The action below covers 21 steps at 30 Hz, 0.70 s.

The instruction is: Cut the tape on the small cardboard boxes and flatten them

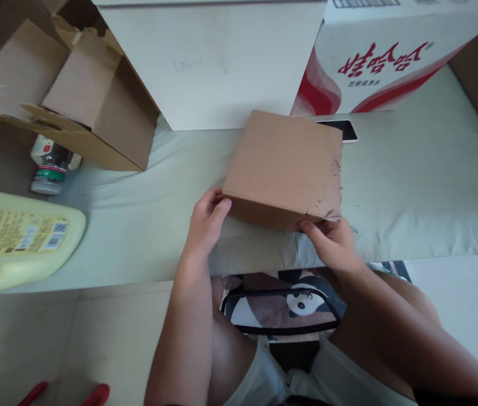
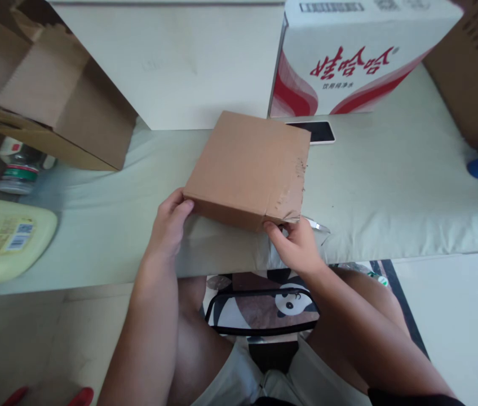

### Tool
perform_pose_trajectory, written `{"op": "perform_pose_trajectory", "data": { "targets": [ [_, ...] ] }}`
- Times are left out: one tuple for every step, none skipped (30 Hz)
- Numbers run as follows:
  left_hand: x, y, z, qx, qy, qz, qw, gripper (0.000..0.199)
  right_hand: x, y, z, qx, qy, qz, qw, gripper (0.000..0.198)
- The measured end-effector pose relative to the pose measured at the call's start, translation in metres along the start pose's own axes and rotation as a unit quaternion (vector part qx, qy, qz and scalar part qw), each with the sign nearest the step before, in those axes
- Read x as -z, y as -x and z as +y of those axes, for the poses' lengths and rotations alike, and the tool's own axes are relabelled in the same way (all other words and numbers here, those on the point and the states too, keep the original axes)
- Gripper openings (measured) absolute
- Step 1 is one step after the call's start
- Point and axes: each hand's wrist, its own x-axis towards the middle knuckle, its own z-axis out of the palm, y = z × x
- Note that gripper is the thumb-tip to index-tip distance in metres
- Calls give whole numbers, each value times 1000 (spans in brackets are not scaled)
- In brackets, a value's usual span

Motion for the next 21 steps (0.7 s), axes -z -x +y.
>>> {"op": "perform_pose_trajectory", "data": {
  "targets": [
    [0, 0, 0, 0, 0, 1, 1000, 30, 0, 0, 0, 1, 1, -2, 1000, 15],
    [0, 0, 0, 0, 1, 3, 1000, 30, 0, 0, -1, 2, 3, -4, 1000, 15],
    [0, 0, 0, 0, 2, 3, 1000, 29, 0, 1, -1, 2, 7, -5, 1000, 15],
    [0, 0, 0, 0, 2, 4, 1000, 29, 0, 1, -1, 1, 12, -5, 1000, 15],
    [0, 0, 0, 0, 1, 3, 1000, 29, 0, 1, -1, 0, 15, -2, 1000, 15],
    [0, 0, -1, -1, -1, 3, 1000, 29, -1, 1, -1, -1, 16, 1, 1000, 15],
    [1, 0, -1, -1, -2, 2, 1000, 29, -1, 1, -1, -2, 14, 4, 1000, 15],
    [1, 0, -1, -2, -2, 3, 1000, 29, -1, 1, -1, -2, 12, 4, 1000, 16],
    [1, 0, -1, -2, -2, 3, 1000, 28, -1, 1, -1, -1, 10, 3, 1000, 16],
    [1, 0, 0, -2, -1, 4, 1000, 28, -1, 1, 0, 0, 11, 1, 1000, 17],
    [1, 0, 0, -2, 0, 6, 1000, 28, -1, 1, 0, -1, 13, -1, 1000, 18],
    [1, 1, 1, -3, -1, 7, 1000, 27, -2, 1, 1, -3, 16, -3, 1000, 19],
    [0, 1, 1, -4, -2, 9, 1000, 27, -2, 1, 1, -5, 17, -4, 1000, 21],
    [0, 1, 2, -6, -3, 9, 1000, 26, -2, 1, 2, -9, 16, -5, 1000, 22],
    [0, 1, 2, -8, -5, 8, 1000, 26, -2, 1, 2, -12, 14, -7, 1000, 23],
    [0, 1, 2, -10, -6, 8, 1000, 25, -2, 1, 2, -13, 13, -7, 1000, 24],
    [0, 1, 2, -11, -6, 7, 1000, 25, -3, 1, 3, -13, 14, -9, 1000, 23],
    [0, 1, 2, -12, -7, 8, 1000, 24, -3, 2, 3, -11, 16, -8, 1000, 22],
    [0, 0, 2, -13, -8, 9, 1000, 23, -3, 2, 3, -8, 19, -6, 1000, 21],
    [1, 0, 2, -13, -10, 9, 1000, 23, -4, 2, 3, -5, 21, -4, 1000, 20],
    [1, 0, 2, -13, -9, 11, 1000, 22, -4, 3, 3, -2, 21, -2, 1000, 19]
  ]
}}
